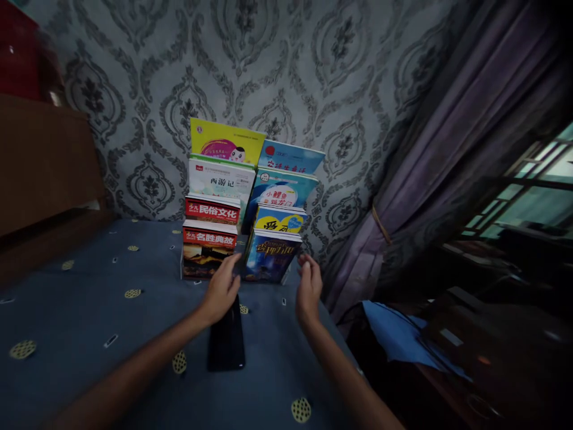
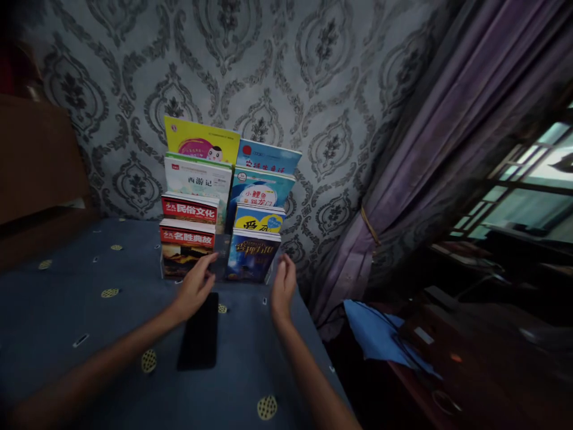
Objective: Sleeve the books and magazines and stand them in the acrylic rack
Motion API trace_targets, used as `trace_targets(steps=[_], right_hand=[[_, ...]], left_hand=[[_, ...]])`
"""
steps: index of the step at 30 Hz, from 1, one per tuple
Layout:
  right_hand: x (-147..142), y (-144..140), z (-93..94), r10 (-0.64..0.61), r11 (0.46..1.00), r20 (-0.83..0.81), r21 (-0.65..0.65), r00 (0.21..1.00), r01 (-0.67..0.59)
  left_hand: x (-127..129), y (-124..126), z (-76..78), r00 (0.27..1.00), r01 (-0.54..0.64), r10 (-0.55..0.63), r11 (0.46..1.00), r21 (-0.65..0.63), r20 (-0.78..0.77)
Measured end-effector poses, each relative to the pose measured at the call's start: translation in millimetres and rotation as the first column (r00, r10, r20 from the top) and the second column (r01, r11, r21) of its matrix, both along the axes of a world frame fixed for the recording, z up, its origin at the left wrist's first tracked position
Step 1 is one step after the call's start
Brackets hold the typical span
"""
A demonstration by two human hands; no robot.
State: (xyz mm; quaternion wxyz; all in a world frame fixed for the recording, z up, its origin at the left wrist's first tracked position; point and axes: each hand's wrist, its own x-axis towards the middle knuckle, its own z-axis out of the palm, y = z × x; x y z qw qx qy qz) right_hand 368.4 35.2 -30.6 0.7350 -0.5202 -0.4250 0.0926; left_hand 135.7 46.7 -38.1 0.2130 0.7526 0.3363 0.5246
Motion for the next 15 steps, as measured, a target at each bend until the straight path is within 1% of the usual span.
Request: trace_targets(steps=[1, 3, 4, 7, 9, 11, 12, 13, 15], right_hand=[[-8.4, -10.1, -10.2, -0.001, 1.0, -0.019, -0.021, 1.0, 0.0], [-25.7, -28.7, -29.1, 0.078, 0.994, -0.034, -0.076, 0.996, -0.081], [-33.6, -36.6, -36.8, 0.128, 0.985, -0.039, -0.111, 0.991, -0.131], [-49.3, -54.1, -51.4, 0.26, 0.949, -0.022, -0.182, 0.965, -0.259], [-52.0, -62.5, -56.8, 0.33, 0.919, -0.019, -0.223, 0.944, -0.326], [-50.3, -69.9, -62.9, 0.343, 0.905, -0.017, -0.262, 0.939, -0.335], [-48.6, -73.2, -66.8, 0.356, 0.889, -0.022, -0.3, 0.934, -0.346], [-46.6, -76.0, -71.0, 0.39, 0.856, -0.032, -0.355, 0.92, -0.376], [-42.1, -79.0, -78.6, 0.352, 0.858, -0.031, -0.388, 0.935, -0.336]], left_hand=[[-9.7, -7.2, -6.4, 1.0, -0.009, 0.009, 1.0, 0.003, -0.009], [-27.4, -17.1, -18.2, 0.998, -0.04, 0.038, 0.999, -0.036, -0.042], [-34.6, -19.4, -23.1, 0.996, -0.074, 0.071, 0.995, -0.069, -0.048], [-47.6, -18.1, -32.2, 0.988, -0.157, 0.153, 0.97, -0.186, -0.037], [-51.0, -14.5, -35.9, 0.985, -0.17, 0.171, 0.957, -0.236, -0.016], [-53.4, -11.8, -41.3, 0.984, -0.17, 0.178, 0.946, -0.276, 0.004], [-54.7, -11.1, -45.1, 0.981, -0.18, 0.192, 0.937, -0.3, 0.01], [-56.1, -10.6, -49.6, 0.975, -0.205, 0.223, 0.917, -0.342, 0.015], [-58.9, -10.2, -59.4, 0.958, -0.255, 0.287, 0.876, -0.409, 0.017]])
